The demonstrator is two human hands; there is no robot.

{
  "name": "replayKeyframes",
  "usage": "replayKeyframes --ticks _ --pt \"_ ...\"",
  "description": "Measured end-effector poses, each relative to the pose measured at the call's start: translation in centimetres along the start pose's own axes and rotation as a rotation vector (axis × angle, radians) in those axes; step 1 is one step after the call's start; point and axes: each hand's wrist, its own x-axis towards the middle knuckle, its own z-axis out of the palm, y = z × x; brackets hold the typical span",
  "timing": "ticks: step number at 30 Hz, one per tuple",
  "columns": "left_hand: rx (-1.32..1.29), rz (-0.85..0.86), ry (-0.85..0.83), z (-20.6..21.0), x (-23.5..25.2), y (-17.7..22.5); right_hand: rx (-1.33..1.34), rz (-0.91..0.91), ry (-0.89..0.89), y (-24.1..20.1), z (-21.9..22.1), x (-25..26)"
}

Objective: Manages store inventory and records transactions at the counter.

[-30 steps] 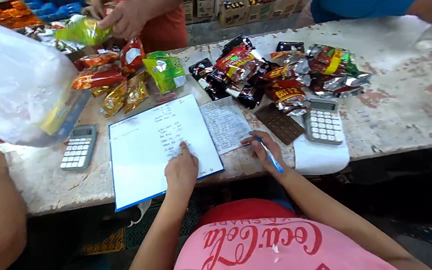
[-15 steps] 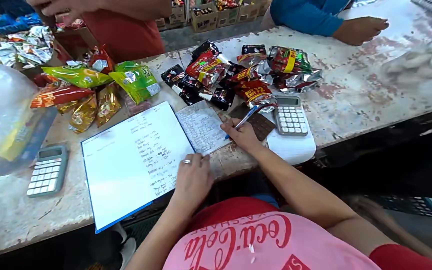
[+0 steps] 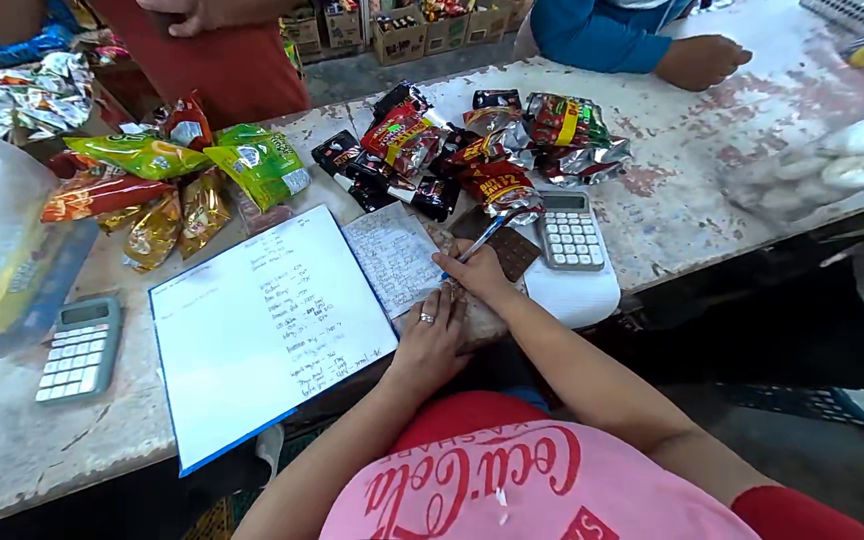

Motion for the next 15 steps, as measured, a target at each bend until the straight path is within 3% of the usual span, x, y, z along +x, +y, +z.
replayKeyframes --ticks 5,15 --pt "0.017 0.017 0.021 0.36 -0.30 -0.11 -0.061 -0.099 0.079 0.38 0.57 -0.89" --pt "0.037 0.003 0.009 0.20 -0.42 0.01 -0.051 -0.059 0.121 0.09 0.61 -0.64"
